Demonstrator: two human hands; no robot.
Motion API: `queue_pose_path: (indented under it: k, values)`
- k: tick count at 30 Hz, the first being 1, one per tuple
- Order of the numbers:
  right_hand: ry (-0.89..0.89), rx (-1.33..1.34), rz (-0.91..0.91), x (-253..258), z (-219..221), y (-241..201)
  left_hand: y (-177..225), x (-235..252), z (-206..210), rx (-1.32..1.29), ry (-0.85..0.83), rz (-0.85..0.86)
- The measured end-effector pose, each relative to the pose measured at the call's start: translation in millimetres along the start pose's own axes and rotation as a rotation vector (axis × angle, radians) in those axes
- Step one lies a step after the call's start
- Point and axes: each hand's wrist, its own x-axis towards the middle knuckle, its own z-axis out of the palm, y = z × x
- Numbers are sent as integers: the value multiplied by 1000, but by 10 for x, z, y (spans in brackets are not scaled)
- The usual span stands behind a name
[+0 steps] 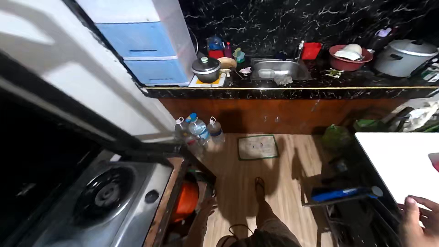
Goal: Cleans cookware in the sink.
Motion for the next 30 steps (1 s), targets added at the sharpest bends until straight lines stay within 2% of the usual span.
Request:
queue_pose_path:
  k: [5, 8, 10, 13, 17, 22, 26, 30]
  values:
    - [-160, -64, -44, 1244, 1431, 27, 1614, 770, 330, -19, -85, 104]
    - [-310, 35, -75, 1990, 2476, -301, 2602, 1137, 433, 22, -106, 191]
    - [-475, 139, -90, 2368, 3251, -545, 3171, 1323, 453, -4, -63, 288]
    - [-754, 207, -129, 2792, 4451, -952, 3873, 1589, 491, -68, -20, 369]
    - [-1079, 117, -203, 3247, 6037, -1627, 4728, 2000, 440, -133, 32, 451]
    - [-1211, -65, -284, 3630, 7713, -2412, 5733, 2745, 305, -139, 69, 527]
    - [-1245, -332, -331, 3849, 8626, -2786, 6446, 3270, 246, -77, 80, 492]
    - [-1289, -474, -338, 3997, 9090, -2915, 6864, 3655, 229, -61, 53, 410]
